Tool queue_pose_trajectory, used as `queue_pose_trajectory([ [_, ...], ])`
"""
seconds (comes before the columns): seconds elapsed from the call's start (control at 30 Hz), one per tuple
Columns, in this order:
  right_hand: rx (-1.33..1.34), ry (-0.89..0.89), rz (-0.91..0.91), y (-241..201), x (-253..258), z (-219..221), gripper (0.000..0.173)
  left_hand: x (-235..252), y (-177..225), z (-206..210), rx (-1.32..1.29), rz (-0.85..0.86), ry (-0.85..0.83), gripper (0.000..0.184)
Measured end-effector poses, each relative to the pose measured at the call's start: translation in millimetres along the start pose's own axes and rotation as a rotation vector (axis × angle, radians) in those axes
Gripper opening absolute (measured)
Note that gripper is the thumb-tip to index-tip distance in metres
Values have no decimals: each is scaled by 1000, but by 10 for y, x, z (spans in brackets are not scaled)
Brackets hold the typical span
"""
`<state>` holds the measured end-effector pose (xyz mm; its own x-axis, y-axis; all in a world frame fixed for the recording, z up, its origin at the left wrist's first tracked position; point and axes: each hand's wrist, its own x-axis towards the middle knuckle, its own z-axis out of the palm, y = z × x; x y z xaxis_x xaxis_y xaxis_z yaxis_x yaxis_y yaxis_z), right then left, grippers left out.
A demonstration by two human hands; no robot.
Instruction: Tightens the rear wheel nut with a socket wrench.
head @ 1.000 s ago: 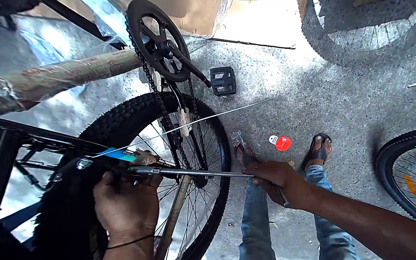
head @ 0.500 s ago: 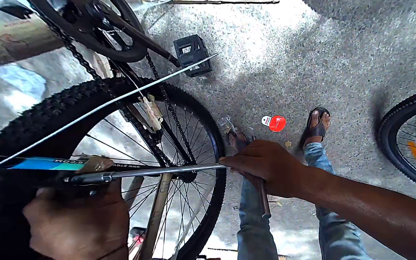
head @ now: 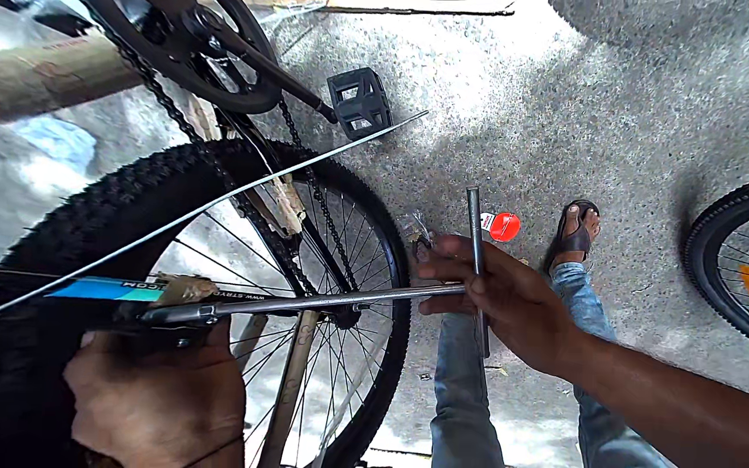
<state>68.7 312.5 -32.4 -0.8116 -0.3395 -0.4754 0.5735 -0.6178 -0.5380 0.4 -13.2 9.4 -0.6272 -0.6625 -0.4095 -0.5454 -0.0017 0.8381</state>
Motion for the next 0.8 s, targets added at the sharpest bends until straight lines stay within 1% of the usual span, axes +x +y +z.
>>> queue_pose_trajectory([
  [0.03,-12,22,8,7,-28,8,46,-2,3,3,3,-3,2,36],
  [0.07,-121,47,-14,0,-50,0,49,-5,6,9,13,-5,4,36],
  [0.1,-311,71,-54,-19,-66,-23,49,-9,9,19,22,-5,10,36],
  [0.17,-649,98,-126,-96,-74,-84,40,-33,25,50,30,-9,27,36],
  [0.23,-856,131,-203,-174,-63,-141,33,-50,39,74,35,-11,33,36],
  [0.27,-884,151,-232,-196,-51,-154,32,-53,44,81,36,-12,36,36],
  [0.3,-873,170,-228,-224,-35,-147,37,-58,47,90,35,-14,40,36],
  [0.37,-801,219,-95,-294,20,-89,62,-64,47,106,27,-14,59,35],
  [0.4,-749,265,-33,-311,54,-48,68,-65,46,105,19,-13,61,35],
  [0.43,-684,304,0,-317,86,-17,63,-67,45,107,11,-15,64,35],
  [0.5,-515,341,61,-336,129,5,32,-69,33,103,-6,-13,67,36],
  [0.53,-425,312,103,-357,134,-19,27,-71,29,98,-8,-14,67,36],
  [0.57,-355,248,132,-383,117,-62,31,-70,26,94,-11,-15,66,37],
  [0.6,-311,170,145,-411,90,-114,39,-66,24,96,-17,-13,65,36],
  [0.63,-324,83,146,-445,63,-165,46,-66,24,101,-26,-11,63,36],
  [0.67,-376,10,135,-473,37,-199,52,-70,23,101,-42,-10,65,35],
  [0.7,-468,-45,110,-487,16,-217,62,-76,25,104,-54,-10,65,36],
  [0.73,-577,-92,72,-501,4,-230,68,-80,27,115,-57,-9,68,35],
  [0.77,-721,-137,23,-522,5,-244,69,-83,28,122,-57,-9,65,35],
  [0.8,-928,-189,-59,-553,20,-263,65,-88,26,125,-57,-10,59,35],
])
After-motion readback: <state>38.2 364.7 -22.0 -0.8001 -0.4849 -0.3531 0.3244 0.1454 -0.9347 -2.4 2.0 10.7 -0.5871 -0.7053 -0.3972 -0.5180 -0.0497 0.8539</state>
